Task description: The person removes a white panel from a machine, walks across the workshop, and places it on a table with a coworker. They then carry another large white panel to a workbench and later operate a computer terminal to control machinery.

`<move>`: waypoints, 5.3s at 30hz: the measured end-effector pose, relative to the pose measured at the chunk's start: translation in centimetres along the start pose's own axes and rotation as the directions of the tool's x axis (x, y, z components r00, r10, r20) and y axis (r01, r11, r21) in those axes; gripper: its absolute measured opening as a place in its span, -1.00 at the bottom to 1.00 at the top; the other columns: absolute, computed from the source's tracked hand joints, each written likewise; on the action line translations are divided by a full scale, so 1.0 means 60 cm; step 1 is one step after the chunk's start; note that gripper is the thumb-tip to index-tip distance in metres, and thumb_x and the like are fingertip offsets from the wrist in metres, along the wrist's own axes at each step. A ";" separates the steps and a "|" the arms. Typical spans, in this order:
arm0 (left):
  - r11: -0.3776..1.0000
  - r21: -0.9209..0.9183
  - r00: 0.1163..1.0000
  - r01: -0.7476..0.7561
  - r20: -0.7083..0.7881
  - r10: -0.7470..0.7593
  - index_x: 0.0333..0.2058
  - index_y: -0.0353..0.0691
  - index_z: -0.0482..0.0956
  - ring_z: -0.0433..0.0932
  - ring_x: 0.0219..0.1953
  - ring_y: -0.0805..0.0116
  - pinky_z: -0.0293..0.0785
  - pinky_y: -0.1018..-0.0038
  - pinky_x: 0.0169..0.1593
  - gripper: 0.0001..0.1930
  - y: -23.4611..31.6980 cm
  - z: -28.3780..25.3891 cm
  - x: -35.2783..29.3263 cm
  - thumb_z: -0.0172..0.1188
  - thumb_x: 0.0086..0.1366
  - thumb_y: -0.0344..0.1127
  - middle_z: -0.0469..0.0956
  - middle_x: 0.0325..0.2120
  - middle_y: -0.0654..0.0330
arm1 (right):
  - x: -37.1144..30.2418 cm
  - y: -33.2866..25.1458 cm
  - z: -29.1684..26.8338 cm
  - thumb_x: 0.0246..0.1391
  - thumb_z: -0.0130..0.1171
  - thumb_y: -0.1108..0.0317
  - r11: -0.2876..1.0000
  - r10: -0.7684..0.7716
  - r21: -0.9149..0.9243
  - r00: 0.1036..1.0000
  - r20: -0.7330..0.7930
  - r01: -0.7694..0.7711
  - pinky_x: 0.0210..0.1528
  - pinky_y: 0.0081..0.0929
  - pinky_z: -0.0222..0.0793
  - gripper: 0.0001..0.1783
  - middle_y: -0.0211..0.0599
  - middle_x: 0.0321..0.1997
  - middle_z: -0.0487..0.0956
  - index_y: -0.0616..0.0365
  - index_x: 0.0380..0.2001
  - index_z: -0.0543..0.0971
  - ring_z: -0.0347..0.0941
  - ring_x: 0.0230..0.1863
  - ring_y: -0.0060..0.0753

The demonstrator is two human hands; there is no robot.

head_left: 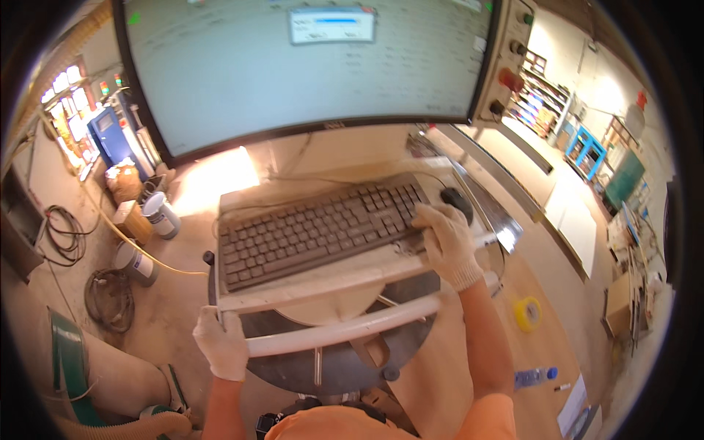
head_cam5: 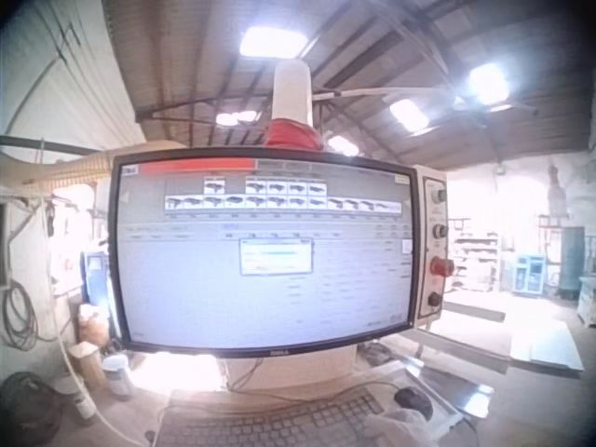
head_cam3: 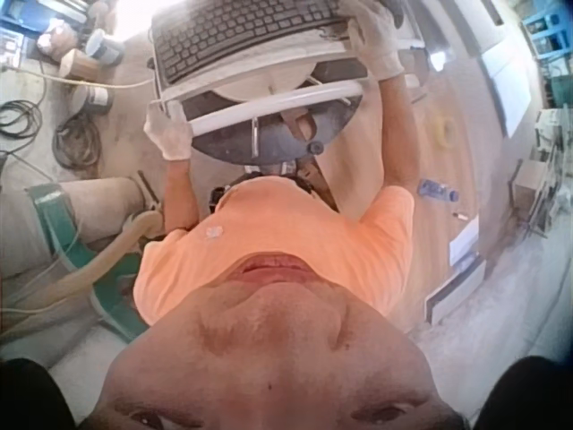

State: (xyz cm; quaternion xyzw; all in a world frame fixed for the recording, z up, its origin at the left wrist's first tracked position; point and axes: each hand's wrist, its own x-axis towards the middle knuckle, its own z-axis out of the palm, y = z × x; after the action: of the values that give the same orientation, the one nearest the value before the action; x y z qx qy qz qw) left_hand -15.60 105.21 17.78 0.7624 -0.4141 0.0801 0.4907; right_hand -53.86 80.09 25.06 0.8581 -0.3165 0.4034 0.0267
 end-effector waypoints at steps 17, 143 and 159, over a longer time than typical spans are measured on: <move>1.000 -0.011 1.000 -0.012 0.003 0.012 -0.34 -0.36 0.51 0.61 -0.43 -0.28 0.49 -0.04 -0.28 -0.85 -0.002 -0.003 0.002 0.30 0.34 -0.44 0.58 -0.51 -0.19 | 0.007 -0.012 -0.003 0.17 0.12 0.61 0.999 -0.021 0.045 1.000 -0.016 0.022 0.36 0.01 0.39 -0.45 -0.32 0.01 0.82 0.07 0.24 0.60 0.59 0.25 -0.01; 0.998 -0.067 1.000 -0.016 0.015 0.017 -0.31 -0.33 0.54 0.61 -0.48 -0.19 0.50 0.06 -0.32 -0.88 0.003 -0.004 0.002 0.32 0.35 -0.48 0.56 -0.54 -0.11 | 0.049 0.067 -0.032 0.27 0.25 0.34 0.791 0.563 -0.336 0.823 0.074 -0.511 0.53 0.01 0.40 -0.47 -0.11 0.52 0.48 -0.04 0.31 0.65 0.40 0.51 0.16; 0.999 -0.039 1.000 -0.019 0.010 0.020 -0.31 -0.34 0.53 0.63 -0.42 -0.24 0.51 0.02 -0.27 -0.88 0.000 -0.004 0.001 0.31 0.33 -0.46 0.58 -0.51 -0.13 | 0.047 0.072 -0.030 0.25 0.25 0.34 0.796 0.553 -0.332 0.831 0.058 -0.506 0.52 0.02 0.40 -0.47 -0.10 0.50 0.49 -0.04 0.30 0.65 0.40 0.50 0.16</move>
State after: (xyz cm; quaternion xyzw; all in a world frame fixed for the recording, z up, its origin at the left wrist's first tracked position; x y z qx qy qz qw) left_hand -15.50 105.36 17.93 0.7489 -0.4258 0.0726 0.5025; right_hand -56.18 75.72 27.33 0.7486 -0.6032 0.2747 0.0193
